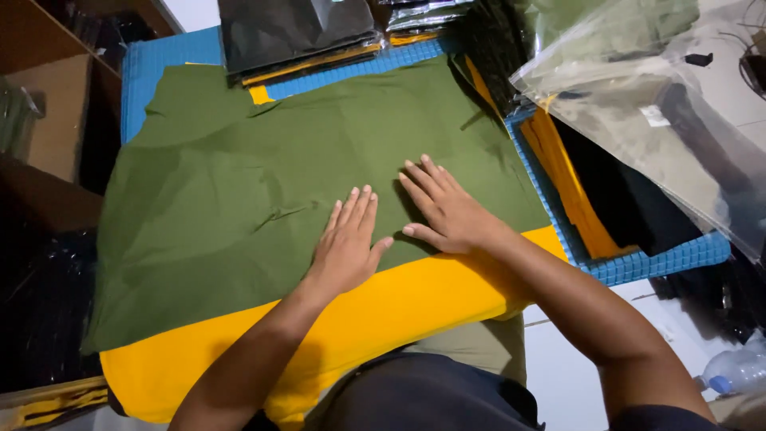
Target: The person folds a dark garment inside a clear plastic bag and places it on a stack. Then the person folds a green t-shirt with a yellow hem on the table and sets it aside.
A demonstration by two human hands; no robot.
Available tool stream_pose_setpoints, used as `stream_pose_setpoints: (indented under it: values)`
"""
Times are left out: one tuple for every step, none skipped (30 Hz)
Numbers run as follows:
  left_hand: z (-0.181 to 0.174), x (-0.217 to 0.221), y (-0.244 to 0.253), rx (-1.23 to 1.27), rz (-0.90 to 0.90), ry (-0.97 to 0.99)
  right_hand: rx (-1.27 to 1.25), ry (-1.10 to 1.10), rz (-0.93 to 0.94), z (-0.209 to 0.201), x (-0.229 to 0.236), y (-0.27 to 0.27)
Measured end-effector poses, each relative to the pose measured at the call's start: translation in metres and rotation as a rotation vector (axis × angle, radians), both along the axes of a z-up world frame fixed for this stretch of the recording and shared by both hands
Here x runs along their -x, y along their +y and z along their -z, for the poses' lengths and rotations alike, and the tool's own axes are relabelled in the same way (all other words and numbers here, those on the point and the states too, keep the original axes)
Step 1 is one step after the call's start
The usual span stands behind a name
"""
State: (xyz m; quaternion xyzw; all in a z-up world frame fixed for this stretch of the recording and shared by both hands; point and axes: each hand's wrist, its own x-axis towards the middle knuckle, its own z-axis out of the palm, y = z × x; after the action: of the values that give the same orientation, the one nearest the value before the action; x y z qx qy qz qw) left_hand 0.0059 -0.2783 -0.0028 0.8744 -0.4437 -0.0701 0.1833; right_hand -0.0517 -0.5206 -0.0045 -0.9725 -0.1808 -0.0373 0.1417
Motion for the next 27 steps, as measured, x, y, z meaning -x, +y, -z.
stream_pose_setpoints:
  values:
    - [0.001,-0.003,0.004,-0.001,0.001,0.0,-0.001,0.0,0.001,0.002,0.004,-0.006]
    - [0.003,-0.006,0.009,-0.046,0.006,0.003,0.122,-0.001,0.039,0.003,0.007,-0.012]
    - [0.005,-0.009,0.014,-0.091,0.01,0.006,0.245,-0.001,0.078,0.005,0.01,-0.018]
    - [0.004,-0.009,0.02,-0.09,0.003,0.009,0.247,0.0,0.071,0.009,0.016,-0.03]
    - [0.003,-0.01,0.026,-0.106,-0.003,0.011,0.214,0.036,0.15,0.012,0.021,-0.042]
    - [0.0,-0.012,0.033,-0.123,-0.008,0.008,0.179,0.067,0.232,0.016,0.023,-0.054]
    - [0.001,-0.015,0.038,-0.123,-0.014,0.004,0.18,0.062,0.227,0.015,0.028,-0.063]
    - [0.002,-0.016,0.043,-0.129,-0.022,-0.002,0.204,0.035,0.264,0.016,0.034,-0.072]
    - [0.003,-0.017,0.048,-0.136,-0.031,-0.008,0.228,0.007,0.3,0.017,0.04,-0.081]
    - [0.005,-0.017,0.051,-0.138,-0.037,-0.009,0.226,0.005,0.294,0.018,0.042,-0.086]
    - [0.006,-0.017,0.054,-0.131,-0.047,-0.021,0.221,0.055,0.347,0.019,0.045,-0.092]
    - [0.007,-0.017,0.057,-0.123,-0.059,-0.035,0.216,0.104,0.397,0.019,0.046,-0.097]
    - [0.01,-0.018,0.057,-0.123,-0.068,-0.036,0.216,0.101,0.389,0.025,0.043,-0.097]
    - [0.014,-0.018,0.056,-0.098,-0.068,-0.056,0.333,0.142,0.459,0.03,0.039,-0.098]
    - [0.018,-0.017,0.056,-0.074,-0.068,-0.075,0.451,0.18,0.529,0.035,0.035,-0.099]
    - [0.022,-0.016,0.053,-0.073,-0.088,-0.074,0.454,0.176,0.51,0.026,0.026,-0.081]
    - [0.026,-0.016,0.05,-0.031,-0.076,-0.114,0.408,0.0,0.464,0.016,0.017,-0.064]
    - [0.03,-0.013,0.049,0.004,-0.06,-0.147,0.354,-0.164,0.42,0.008,0.012,-0.044]
    - [0.034,-0.008,0.049,-0.003,-0.075,-0.139,0.348,-0.157,0.403,0.007,0.008,-0.025]
    - [0.038,-0.006,0.049,0.019,-0.068,-0.118,0.219,-0.159,0.229,0.005,0.0,-0.006]
    - [0.042,-0.005,0.048,0.041,-0.061,-0.097,0.09,-0.158,0.056,0.004,-0.008,0.013]
    - [0.036,-0.001,0.053,0.033,-0.079,-0.092,0.082,-0.154,0.038,0.013,-0.011,0.022]
    - [0.029,0.002,0.058,0.019,-0.085,-0.076,0.111,-0.064,0.032,0.023,-0.013,0.03]
    - [0.021,0.001,0.062,0.009,-0.087,-0.066,0.145,0.02,0.03,0.031,-0.018,0.039]
    - [0.022,0.001,0.073,0.005,-0.101,-0.067,0.142,0.017,0.015,0.03,-0.017,0.04]
    - [0.022,0.0,0.082,-0.016,-0.094,-0.06,0.151,0.041,0.016,0.027,-0.016,0.038]
    - [0.022,0.0,0.09,-0.037,-0.086,-0.053,0.161,0.065,0.017,0.024,-0.015,0.036]
